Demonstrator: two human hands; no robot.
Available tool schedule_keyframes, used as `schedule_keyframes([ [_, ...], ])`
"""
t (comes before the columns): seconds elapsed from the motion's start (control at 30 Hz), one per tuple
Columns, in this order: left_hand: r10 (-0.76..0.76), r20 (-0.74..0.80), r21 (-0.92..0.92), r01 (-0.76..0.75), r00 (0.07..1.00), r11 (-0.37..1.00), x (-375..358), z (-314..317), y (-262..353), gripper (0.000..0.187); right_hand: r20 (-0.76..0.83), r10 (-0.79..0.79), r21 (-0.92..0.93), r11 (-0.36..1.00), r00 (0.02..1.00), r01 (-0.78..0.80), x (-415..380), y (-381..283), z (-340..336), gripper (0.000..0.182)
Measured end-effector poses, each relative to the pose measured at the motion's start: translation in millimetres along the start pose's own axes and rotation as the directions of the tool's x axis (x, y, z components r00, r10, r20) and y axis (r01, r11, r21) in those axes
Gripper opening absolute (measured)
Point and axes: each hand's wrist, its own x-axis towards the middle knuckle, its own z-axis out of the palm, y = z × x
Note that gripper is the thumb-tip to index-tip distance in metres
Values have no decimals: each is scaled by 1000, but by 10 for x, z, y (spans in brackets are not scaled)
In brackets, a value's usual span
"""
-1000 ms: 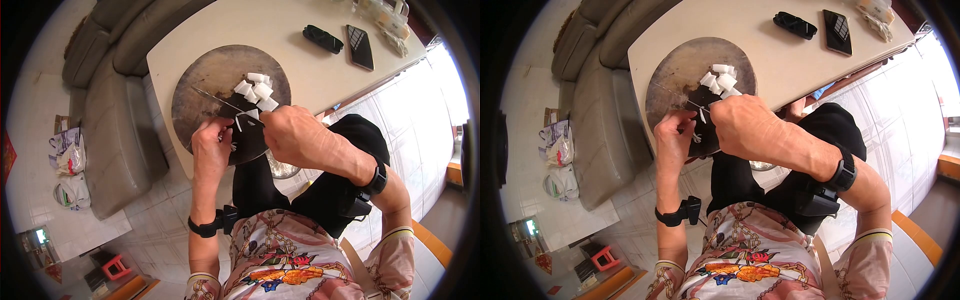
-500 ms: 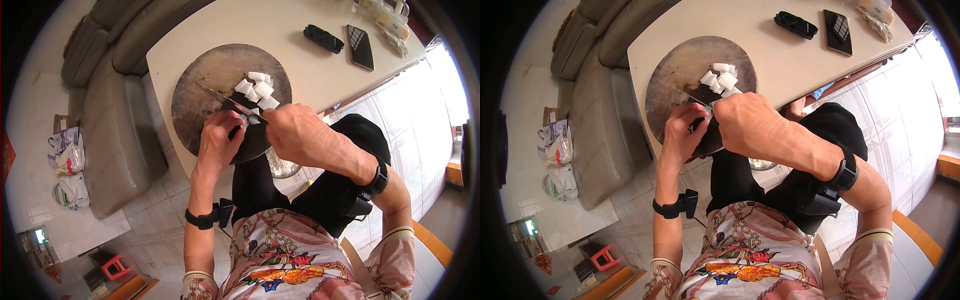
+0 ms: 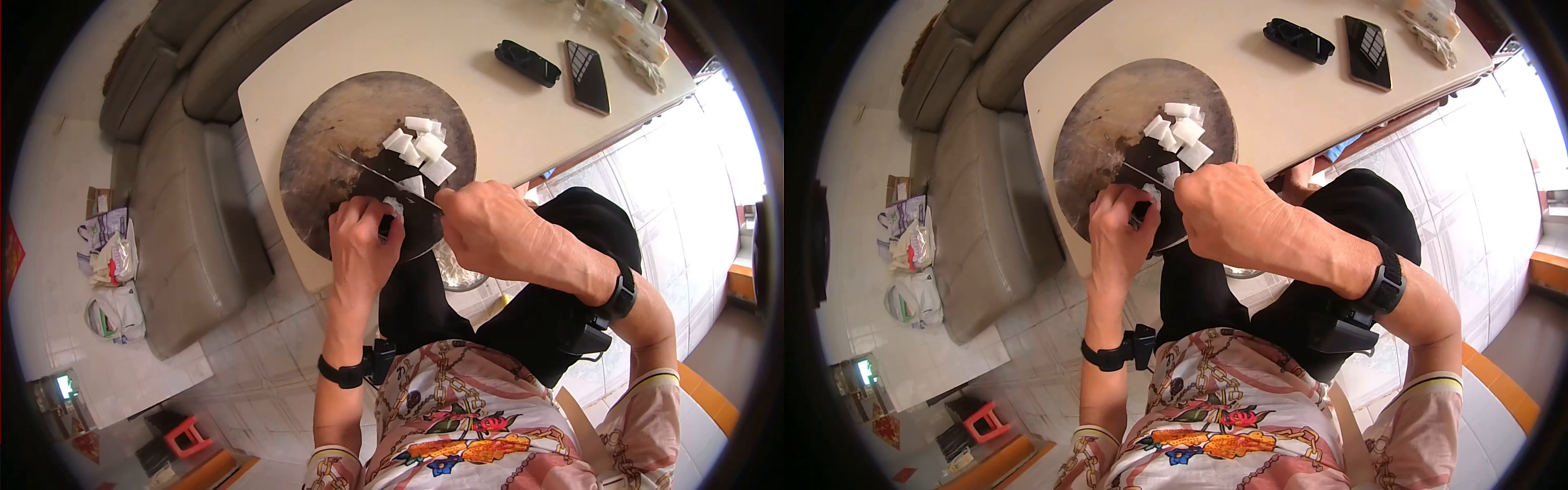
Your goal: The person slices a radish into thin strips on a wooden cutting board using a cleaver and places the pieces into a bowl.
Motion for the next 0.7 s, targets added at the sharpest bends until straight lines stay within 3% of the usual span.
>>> schedule_keyframes([
  [0.1,8,-87,3,-8,996,1000,-48,22,44,17,3,-9,-14,1000,1000,9,-11,-19,23,10],
  [0.3,102,-125,0,-102,987,995,-114,90,-31,16,29,-62,-31,998,998,63,-31,2,80,11],
  [0.7,138,-192,24,-136,972,990,-187,153,-46,18,-22,-150,-97,984,988,147,-7,-87,252,12],
])
